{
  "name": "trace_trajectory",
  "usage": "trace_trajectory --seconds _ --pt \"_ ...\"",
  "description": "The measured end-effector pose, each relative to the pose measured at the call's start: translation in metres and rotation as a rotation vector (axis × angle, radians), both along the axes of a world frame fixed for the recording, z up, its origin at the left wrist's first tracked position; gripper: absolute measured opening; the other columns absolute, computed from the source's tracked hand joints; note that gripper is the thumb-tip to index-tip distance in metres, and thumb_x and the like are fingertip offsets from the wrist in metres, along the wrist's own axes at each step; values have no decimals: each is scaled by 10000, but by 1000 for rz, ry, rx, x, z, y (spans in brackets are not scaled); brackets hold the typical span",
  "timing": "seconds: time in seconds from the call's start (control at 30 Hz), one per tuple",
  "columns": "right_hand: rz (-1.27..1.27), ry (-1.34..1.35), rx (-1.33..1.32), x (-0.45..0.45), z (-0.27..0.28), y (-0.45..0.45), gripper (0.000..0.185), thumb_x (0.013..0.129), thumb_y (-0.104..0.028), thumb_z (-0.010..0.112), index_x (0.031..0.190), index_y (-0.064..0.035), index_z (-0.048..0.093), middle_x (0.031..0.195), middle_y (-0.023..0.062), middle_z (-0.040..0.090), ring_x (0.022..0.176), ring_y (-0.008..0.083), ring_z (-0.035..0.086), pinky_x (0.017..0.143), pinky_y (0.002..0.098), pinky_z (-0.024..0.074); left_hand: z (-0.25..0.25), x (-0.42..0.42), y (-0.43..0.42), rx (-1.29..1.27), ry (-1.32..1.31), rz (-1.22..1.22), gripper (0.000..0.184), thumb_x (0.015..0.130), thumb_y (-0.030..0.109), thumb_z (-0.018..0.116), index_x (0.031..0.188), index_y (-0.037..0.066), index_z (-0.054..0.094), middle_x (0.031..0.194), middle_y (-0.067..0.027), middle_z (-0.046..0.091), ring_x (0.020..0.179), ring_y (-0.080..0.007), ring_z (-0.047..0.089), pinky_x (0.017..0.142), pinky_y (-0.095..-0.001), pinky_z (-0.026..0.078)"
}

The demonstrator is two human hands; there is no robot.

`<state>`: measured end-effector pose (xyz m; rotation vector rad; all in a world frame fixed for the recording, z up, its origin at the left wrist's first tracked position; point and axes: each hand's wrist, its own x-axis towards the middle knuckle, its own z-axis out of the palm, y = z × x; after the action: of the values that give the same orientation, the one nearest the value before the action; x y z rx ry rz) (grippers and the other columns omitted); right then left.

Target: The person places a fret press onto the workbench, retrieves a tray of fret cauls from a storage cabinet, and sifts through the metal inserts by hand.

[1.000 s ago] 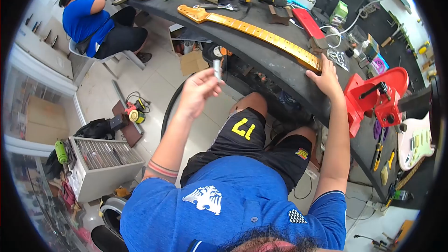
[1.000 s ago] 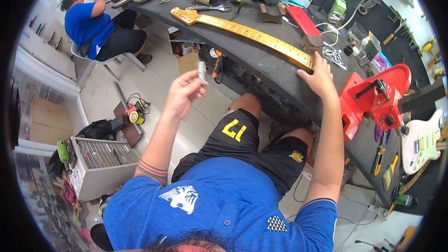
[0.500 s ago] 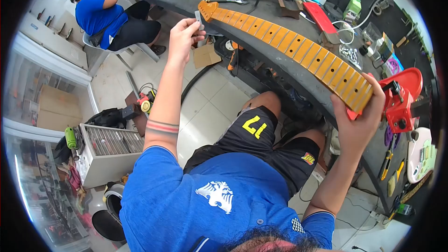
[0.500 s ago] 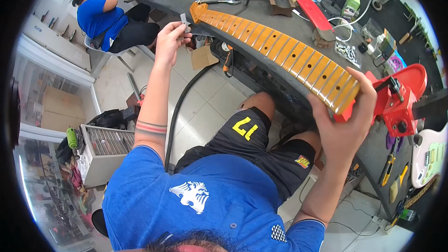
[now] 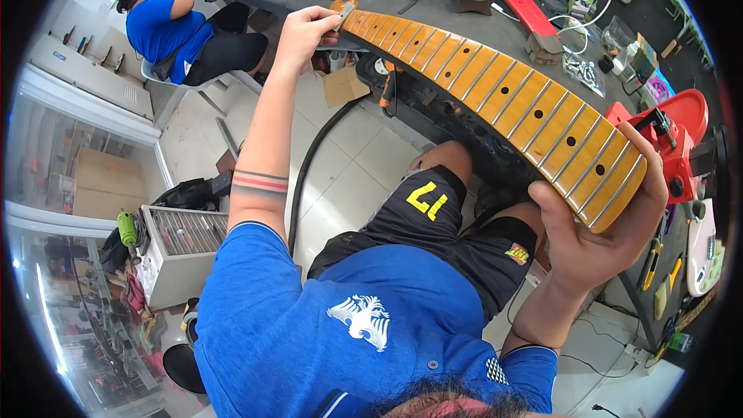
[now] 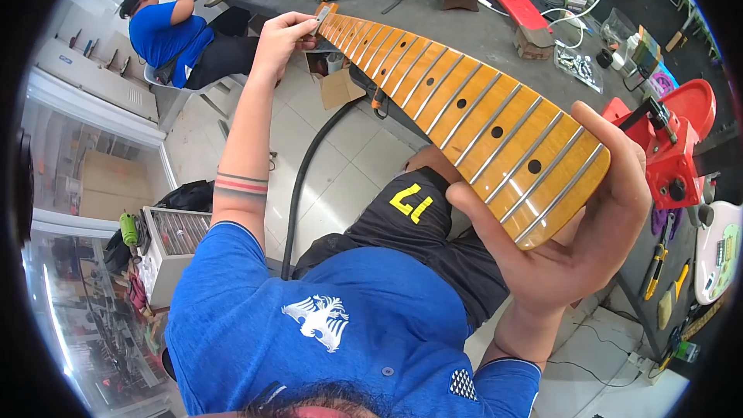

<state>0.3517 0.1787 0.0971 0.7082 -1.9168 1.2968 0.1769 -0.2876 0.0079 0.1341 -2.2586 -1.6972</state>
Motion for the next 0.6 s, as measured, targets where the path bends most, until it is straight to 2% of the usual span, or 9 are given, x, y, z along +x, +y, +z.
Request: trace_trajectory --seconds 0.27,0.43,0.6 --pt "-25 10 8 1 16 -20 1129 650 -433 1069 1499 52 505 1480 199 653 1319 294 695 1105 406 625 13 -5 -14 -20 -75 -38 267 1048 244 790 1180 13 815 1004 -55 769 874 -144 734 771 -299 640" --pt "-121 69 313 4 36 -16 1192 611 -597 1044 1475 38 523 1414 171 671 1237 267 710 1065 402 610 24 -4 -17 -32 -148 -44 223 1040 246 788 1098 32 808 1001 -43 766 867 -148 728 800 -334 635" --pt "-121 177 426 4 43 -20 1213 597 -683 1017 1463 17 535 1331 156 676 1181 275 714 1032 416 603 36 -2 -21 -88 -192 -76 217 1022 272 800 1065 59 808 991 -24 752 911 -136 706 847 -352 613"
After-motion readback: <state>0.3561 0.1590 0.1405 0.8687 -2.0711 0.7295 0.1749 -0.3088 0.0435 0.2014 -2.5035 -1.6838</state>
